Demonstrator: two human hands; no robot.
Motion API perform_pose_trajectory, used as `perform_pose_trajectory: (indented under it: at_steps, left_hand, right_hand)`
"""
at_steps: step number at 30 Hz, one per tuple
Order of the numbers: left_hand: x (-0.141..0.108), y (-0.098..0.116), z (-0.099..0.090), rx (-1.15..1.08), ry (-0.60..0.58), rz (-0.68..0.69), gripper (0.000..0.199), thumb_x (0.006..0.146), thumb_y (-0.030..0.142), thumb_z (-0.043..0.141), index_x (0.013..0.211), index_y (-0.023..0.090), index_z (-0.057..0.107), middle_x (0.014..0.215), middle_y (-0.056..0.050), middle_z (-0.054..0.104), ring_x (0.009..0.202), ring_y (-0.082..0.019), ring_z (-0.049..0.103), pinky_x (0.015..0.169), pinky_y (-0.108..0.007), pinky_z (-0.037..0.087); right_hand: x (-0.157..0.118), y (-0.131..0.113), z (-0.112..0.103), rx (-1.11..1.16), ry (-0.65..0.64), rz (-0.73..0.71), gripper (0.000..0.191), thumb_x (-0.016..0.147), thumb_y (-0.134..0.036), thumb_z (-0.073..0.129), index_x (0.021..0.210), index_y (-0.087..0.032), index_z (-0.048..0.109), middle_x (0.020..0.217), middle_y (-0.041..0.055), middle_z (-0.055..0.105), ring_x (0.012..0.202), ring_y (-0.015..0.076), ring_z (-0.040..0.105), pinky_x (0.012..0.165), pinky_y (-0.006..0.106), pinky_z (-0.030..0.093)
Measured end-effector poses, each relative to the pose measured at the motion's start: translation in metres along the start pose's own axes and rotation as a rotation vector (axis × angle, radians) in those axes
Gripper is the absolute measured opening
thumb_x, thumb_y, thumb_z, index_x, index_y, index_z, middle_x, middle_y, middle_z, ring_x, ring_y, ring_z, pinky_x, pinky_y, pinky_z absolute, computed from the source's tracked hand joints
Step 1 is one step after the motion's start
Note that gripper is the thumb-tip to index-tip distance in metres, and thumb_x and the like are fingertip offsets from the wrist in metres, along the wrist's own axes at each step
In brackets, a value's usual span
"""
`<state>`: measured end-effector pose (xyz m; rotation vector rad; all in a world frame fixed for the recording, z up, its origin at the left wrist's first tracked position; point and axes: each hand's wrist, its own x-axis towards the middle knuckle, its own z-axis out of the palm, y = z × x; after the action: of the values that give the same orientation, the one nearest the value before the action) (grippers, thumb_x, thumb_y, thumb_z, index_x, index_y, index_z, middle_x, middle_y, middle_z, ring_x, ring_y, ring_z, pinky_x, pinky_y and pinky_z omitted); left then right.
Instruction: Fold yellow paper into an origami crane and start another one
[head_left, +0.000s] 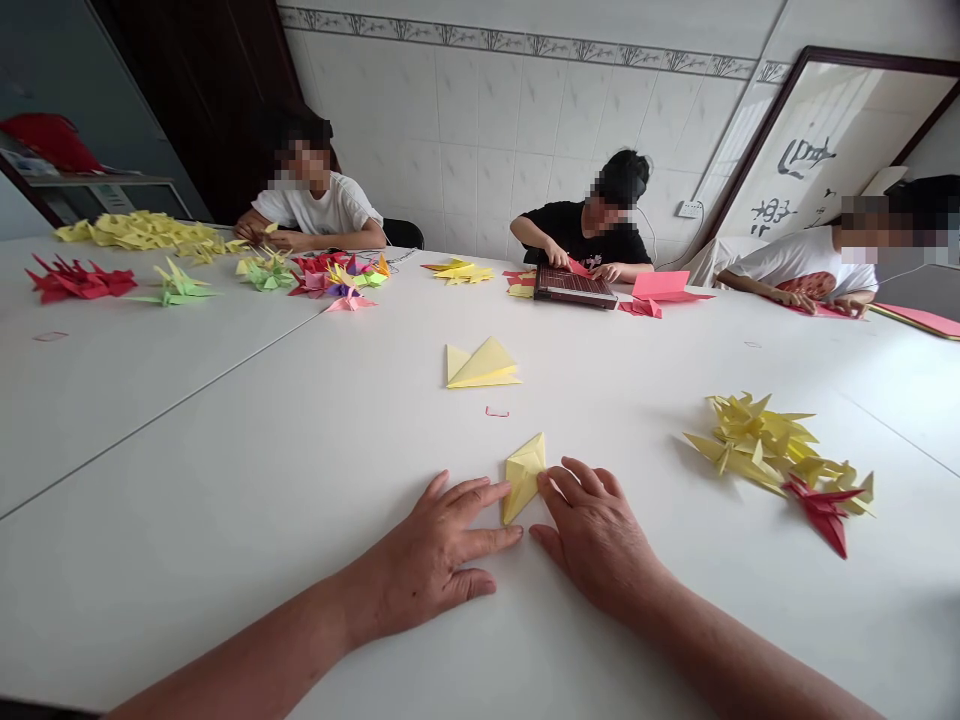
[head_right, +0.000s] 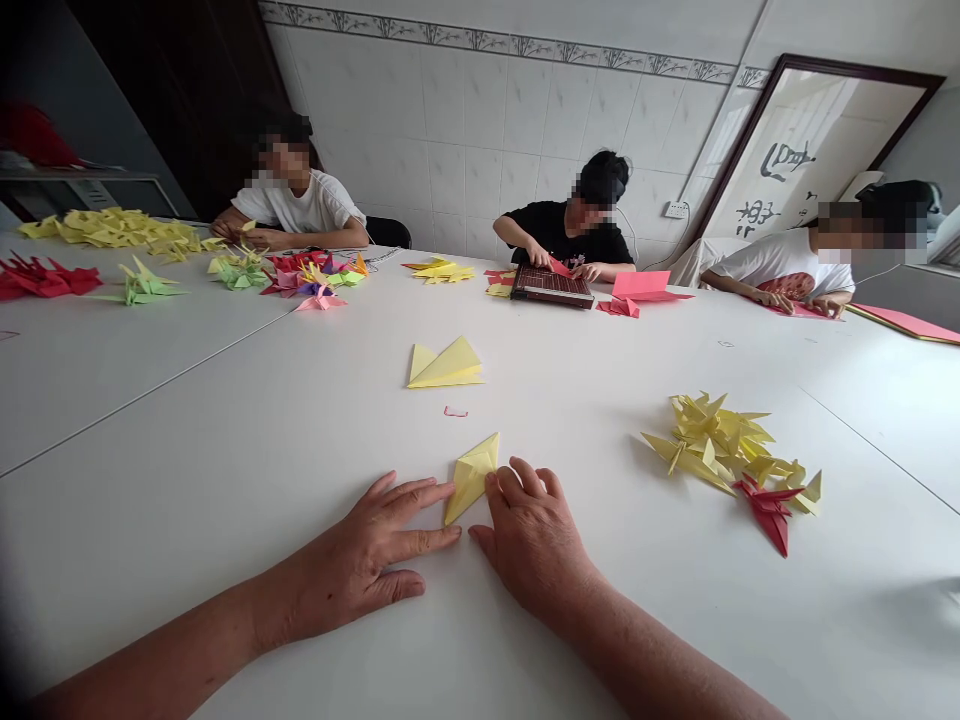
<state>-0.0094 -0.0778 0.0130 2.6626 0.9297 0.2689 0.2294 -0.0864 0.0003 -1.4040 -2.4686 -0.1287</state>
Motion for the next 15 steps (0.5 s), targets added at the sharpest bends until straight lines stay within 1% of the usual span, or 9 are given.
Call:
perform_pose_trajectory:
  at_steps: [2, 4, 6, 8, 11, 13, 15]
  left_hand:
    - [0.004, -0.002, 0.001, -0.014, 0.083, 0.004, 0.042, 0.090, 0.036, 0.052, 0.131, 0.038, 0.049, 0.144, -0.002, 0.044, 0.129, -0.027, 0.042, 0.109, -0.054, 0.029]
    - [0.010, -0.006, 0.004, -0.021, 0.192, -0.024, 0.039, 0.090, 0.027, 0.052, 0.128, 0.031, 0.054, 0.133, -0.003, 0.056, 0.123, -0.024, 0.049, 0.107, -0.047, 0.036]
    - [0.016, -0.009, 0.006, -0.012, 0.271, -0.067, 0.038, 0.089, 0.022, 0.051, 0.127, 0.026, 0.055, 0.127, -0.003, 0.061, 0.123, -0.023, 0.049, 0.103, -0.043, 0.042]
    - [0.019, -0.010, 0.009, -0.001, 0.259, -0.058, 0.036, 0.088, 0.021, 0.053, 0.124, 0.026, 0.058, 0.125, -0.002, 0.062, 0.123, -0.023, 0.048, 0.100, -0.042, 0.044]
    - [0.022, -0.007, 0.008, -0.005, 0.205, -0.016, 0.030, 0.088, 0.020, 0.053, 0.115, 0.027, 0.063, 0.122, -0.001, 0.063, 0.118, -0.022, 0.050, 0.099, -0.040, 0.042]
    - [0.027, -0.004, 0.003, -0.029, 0.179, -0.007, 0.026, 0.089, 0.018, 0.051, 0.109, 0.027, 0.065, 0.117, 0.000, 0.065, 0.111, -0.020, 0.053, 0.099, -0.039, 0.040]
    - [0.036, -0.002, -0.003, -0.067, 0.144, -0.022, 0.023, 0.089, 0.017, 0.050, 0.099, 0.027, 0.068, 0.105, 0.002, 0.067, 0.099, -0.017, 0.058, 0.097, -0.037, 0.039]
  right_hand:
    - [-0.001, 0.000, 0.001, 0.005, 0.013, -0.007, 0.036, 0.089, -0.030, 0.055, 0.120, -0.012, 0.055, 0.115, 0.0129, 0.061, 0.117, 0.0300, 0.044, 0.091, 0.043, 0.036]
    - [-0.001, 0.000, 0.001, 0.011, 0.019, -0.008, 0.036, 0.088, -0.029, 0.056, 0.120, -0.012, 0.055, 0.114, 0.0128, 0.061, 0.116, 0.0296, 0.045, 0.090, 0.042, 0.037]
    - [-0.001, 0.000, 0.000, 0.017, 0.016, -0.009, 0.037, 0.088, -0.029, 0.056, 0.120, -0.012, 0.055, 0.113, 0.0130, 0.061, 0.115, 0.0296, 0.045, 0.090, 0.043, 0.037]
    - [-0.001, 0.000, 0.000, 0.022, 0.013, -0.010, 0.036, 0.087, -0.028, 0.057, 0.119, -0.012, 0.055, 0.113, 0.0132, 0.061, 0.115, 0.0296, 0.045, 0.090, 0.043, 0.037]
    - [0.000, 0.003, 0.001, 0.046, 0.027, -0.004, 0.035, 0.087, -0.029, 0.058, 0.119, -0.014, 0.056, 0.113, 0.0124, 0.061, 0.115, 0.0292, 0.046, 0.090, 0.043, 0.038]
    - [0.001, 0.007, 0.002, 0.072, 0.036, 0.006, 0.033, 0.087, -0.029, 0.057, 0.118, -0.017, 0.057, 0.112, 0.0114, 0.062, 0.113, 0.0283, 0.047, 0.089, 0.043, 0.039]
    - [0.002, 0.011, 0.003, 0.096, 0.043, 0.022, 0.027, 0.089, -0.028, 0.056, 0.114, -0.020, 0.059, 0.108, 0.0104, 0.063, 0.108, 0.0270, 0.050, 0.087, 0.042, 0.040]
